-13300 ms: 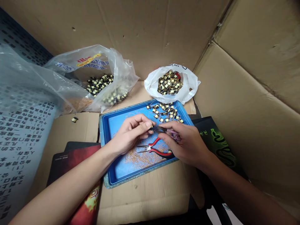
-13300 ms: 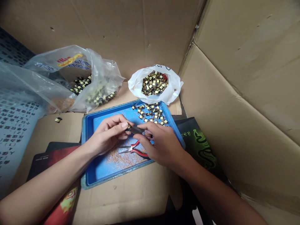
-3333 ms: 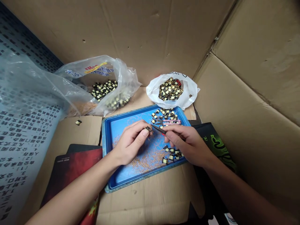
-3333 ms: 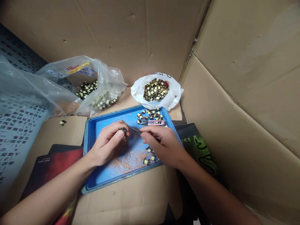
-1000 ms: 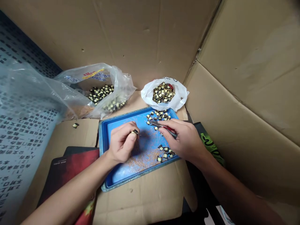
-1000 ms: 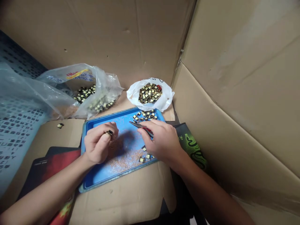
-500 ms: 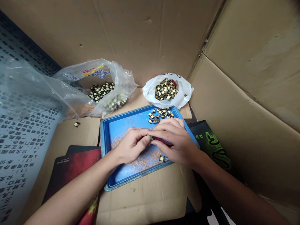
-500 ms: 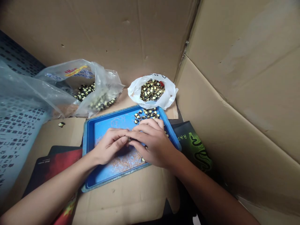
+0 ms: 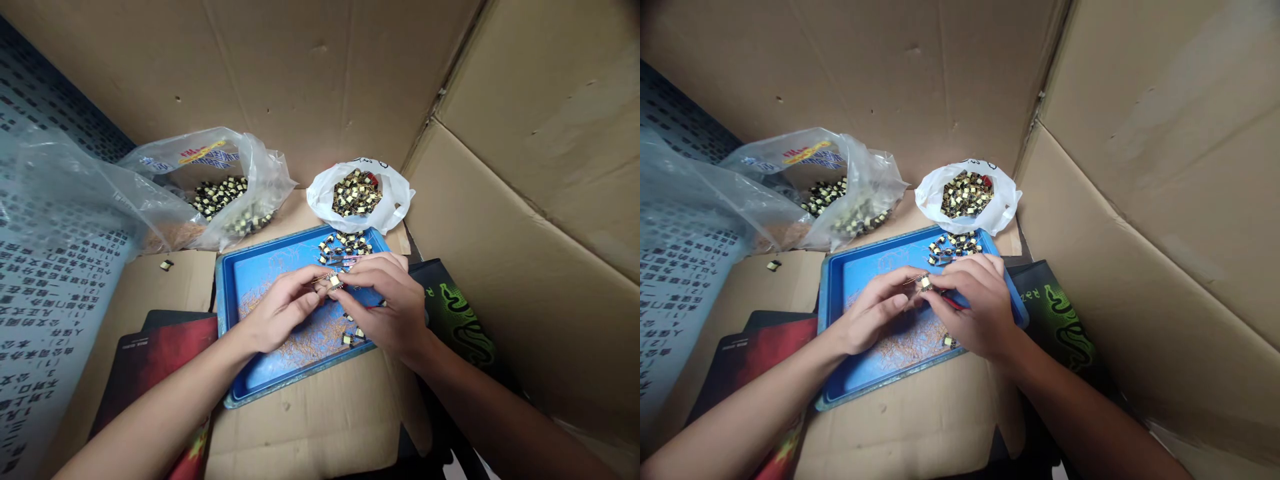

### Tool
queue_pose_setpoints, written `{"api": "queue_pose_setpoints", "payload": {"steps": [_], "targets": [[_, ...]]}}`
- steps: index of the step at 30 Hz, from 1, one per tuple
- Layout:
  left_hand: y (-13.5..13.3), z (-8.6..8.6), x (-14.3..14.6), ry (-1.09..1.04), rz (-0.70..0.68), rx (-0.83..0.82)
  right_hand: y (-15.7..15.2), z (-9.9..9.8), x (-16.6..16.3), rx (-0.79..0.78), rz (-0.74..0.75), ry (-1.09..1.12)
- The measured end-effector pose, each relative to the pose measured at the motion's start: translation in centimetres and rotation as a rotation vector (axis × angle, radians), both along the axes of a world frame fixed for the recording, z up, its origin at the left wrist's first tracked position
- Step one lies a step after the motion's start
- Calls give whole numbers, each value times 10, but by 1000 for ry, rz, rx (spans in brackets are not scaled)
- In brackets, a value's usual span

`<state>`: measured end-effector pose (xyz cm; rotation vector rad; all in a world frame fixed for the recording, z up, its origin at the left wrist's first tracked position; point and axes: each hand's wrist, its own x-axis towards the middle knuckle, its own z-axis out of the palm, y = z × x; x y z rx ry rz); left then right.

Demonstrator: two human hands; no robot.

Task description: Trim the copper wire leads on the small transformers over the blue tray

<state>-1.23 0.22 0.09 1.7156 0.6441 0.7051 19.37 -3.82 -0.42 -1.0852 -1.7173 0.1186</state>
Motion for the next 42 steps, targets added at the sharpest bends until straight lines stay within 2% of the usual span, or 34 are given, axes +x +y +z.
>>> {"api": "queue_pose_setpoints", "payload": {"steps": [10,15,19,25,28,31,34,37,42], "targets": [[-4,1,7,-58,71,-8,-2,3,0,14,-35,-24],[-4,2,7,-74,104,-5,-3,4,-1,5,35,14],[-4,0,7,-110,97,0,-4,3,-1,-24,36,-5],[-4,-1,6,-118,113,-3,-2,-1,0,19,84,-17],[-5,0,5,-108,122,-20,-3,1,0,-41,125,35],[-5,0,4,-87,109,-41,-2,5,2,-205,110,201],[-5,2,3,-37,79,-59,0,6,5,-359,211,244],[-4,4,4,7,64,-92,2,3,7,-385,306,257],[-2,8,4,1,-21,-183,4,3,9,-371,318,309]]}}
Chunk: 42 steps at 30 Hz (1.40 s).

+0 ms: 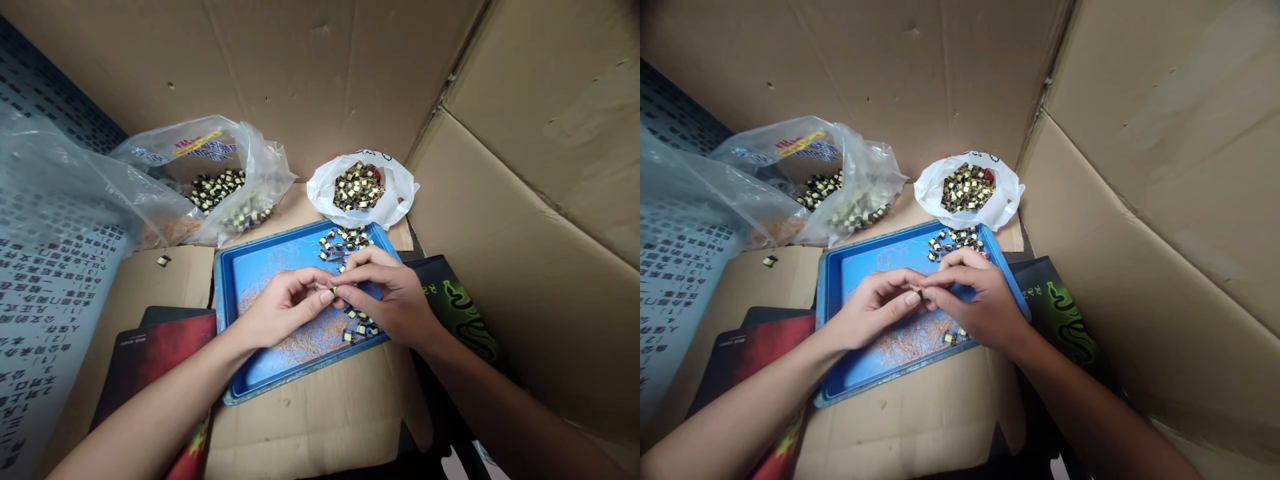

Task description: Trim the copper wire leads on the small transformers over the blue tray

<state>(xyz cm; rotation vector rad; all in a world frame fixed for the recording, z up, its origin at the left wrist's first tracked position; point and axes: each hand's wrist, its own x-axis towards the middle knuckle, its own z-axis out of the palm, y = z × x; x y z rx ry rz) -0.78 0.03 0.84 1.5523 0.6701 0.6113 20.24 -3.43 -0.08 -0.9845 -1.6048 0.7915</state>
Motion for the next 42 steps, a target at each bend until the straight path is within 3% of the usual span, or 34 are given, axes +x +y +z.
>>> {"api": "queue_pose_setpoints", "payload": {"steps": [6,10,14,19,21,24,27,37,42], "targets": [[2,4,0,-42,-71,-144,1,7,10,-87,261,-74],[4,7,-1,-36,-162,-256,2,6,11,-142,354,-66],[6,5,-3,-42,-205,-336,3,2,10,-177,319,41],[5,0,-4,-27,-195,-387,5,3,16,-335,183,190],[5,0,-4,-28,-190,-380,5,7,20,-298,235,136],[5,1,-4,-31,-198,-366,5,13,23,-101,356,-69],[6,2,-4,-21,-204,-360,7,15,23,17,369,-115],[8,1,-5,1,-195,-302,3,9,19,-145,238,-71],[4,2,-4,4,-196,-283,5,13,25,-15,382,-126]]}}
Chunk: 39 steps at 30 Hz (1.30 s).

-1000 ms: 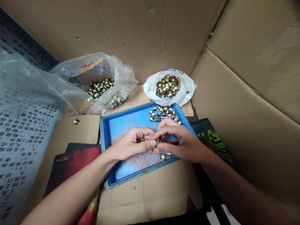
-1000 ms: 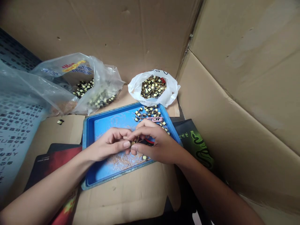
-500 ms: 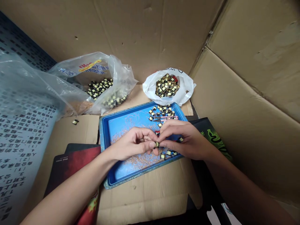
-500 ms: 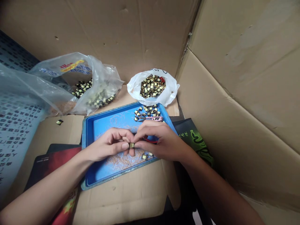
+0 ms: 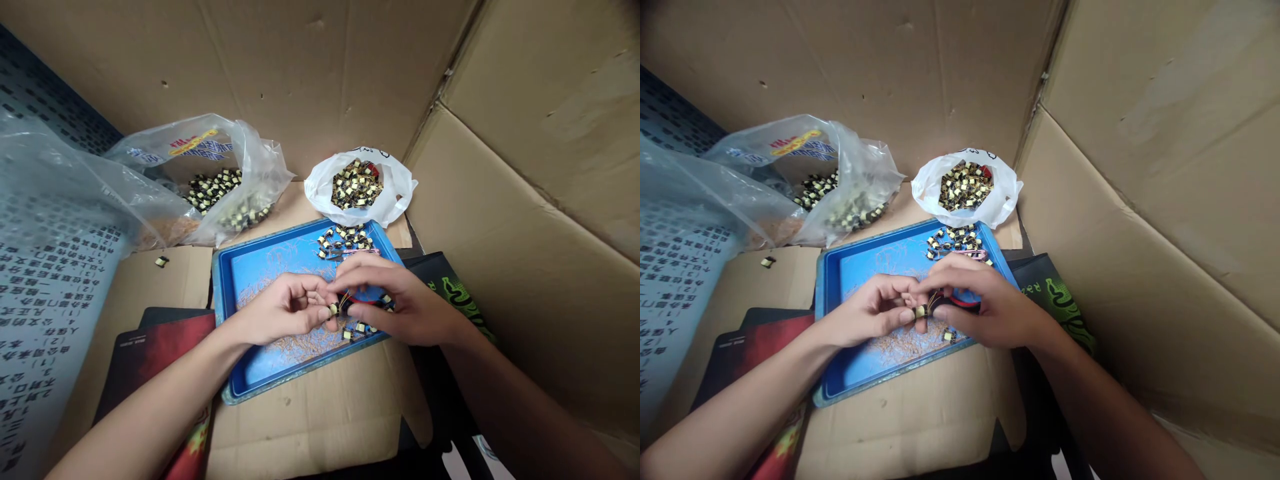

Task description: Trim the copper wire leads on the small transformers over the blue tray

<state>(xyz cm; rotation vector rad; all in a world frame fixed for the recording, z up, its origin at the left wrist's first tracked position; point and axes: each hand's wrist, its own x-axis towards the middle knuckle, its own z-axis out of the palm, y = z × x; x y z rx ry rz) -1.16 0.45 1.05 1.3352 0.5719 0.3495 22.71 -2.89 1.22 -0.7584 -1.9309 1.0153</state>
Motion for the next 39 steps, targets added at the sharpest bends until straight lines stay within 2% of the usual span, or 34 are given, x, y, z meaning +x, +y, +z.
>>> {"api": "queue_pose_setpoints", "payload": {"steps": [2,5,11,13,20,24,31,34,39], "targets": [[-2,1,1,11,22,22,1,0,1,73,-5,-25],[-2,0,3,7,74,65,3,-3,2,110,-90,-37],[1,-10,2,-303,205,-16,1,-5,5,98,-214,-20],[1,-13,1,-328,230,27,1,-6,5,68,-257,23],[-1,-17,-1,-263,210,236,0,-11,3,13,-380,94],[-1,-17,-1,-219,171,317,1,-8,-1,56,-385,57],[-6,-13,4,-6,162,525,-4,-12,-16,103,-393,-50],[-8,-12,5,40,153,577,-5,-15,-19,172,-401,-85],[-8,-11,7,141,161,571,-5,-19,-21,420,-454,-277]]}}
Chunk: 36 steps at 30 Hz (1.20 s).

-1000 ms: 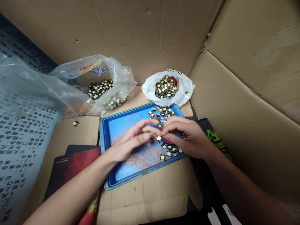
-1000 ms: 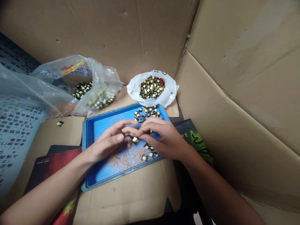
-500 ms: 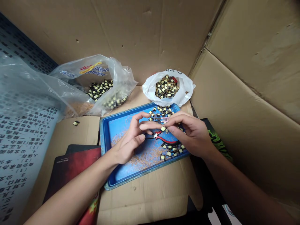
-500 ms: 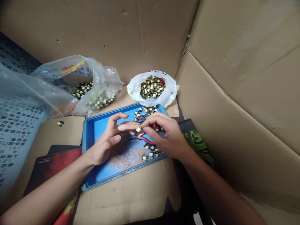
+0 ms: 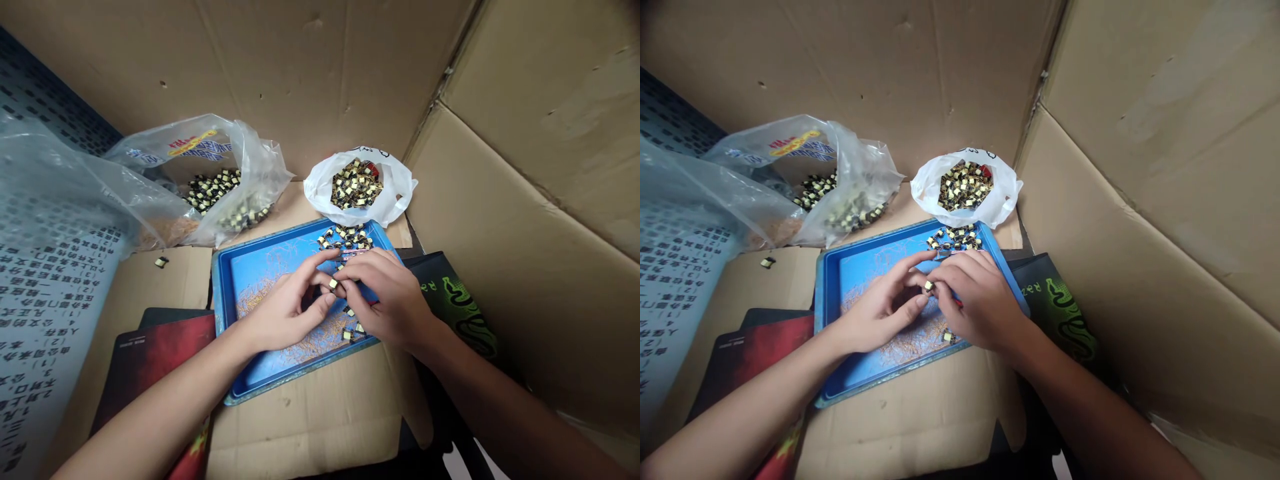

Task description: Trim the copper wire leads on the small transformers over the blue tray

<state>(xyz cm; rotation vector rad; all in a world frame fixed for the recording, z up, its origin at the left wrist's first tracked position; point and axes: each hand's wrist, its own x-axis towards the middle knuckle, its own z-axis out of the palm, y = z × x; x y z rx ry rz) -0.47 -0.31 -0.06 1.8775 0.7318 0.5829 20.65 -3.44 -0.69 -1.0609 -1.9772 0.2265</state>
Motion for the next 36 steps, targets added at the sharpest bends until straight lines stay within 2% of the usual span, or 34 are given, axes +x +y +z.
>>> {"api": "queue_pose_setpoints", "payload": {"steps": [5,11,15,20,27,36], "targets": [[2,5,1,73,24,-19,-1,-4,-1,82,-3,-40],[6,11,2,-20,-50,-160,0,-6,3,141,21,-49],[6,7,4,-102,-19,-272,-1,-1,0,46,63,81],[3,3,5,-146,49,-335,-1,2,-6,-38,7,248],[2,8,5,-93,56,-355,2,-3,-7,-54,13,247],[4,6,5,-56,34,-384,3,-7,-4,-124,2,257]]}}
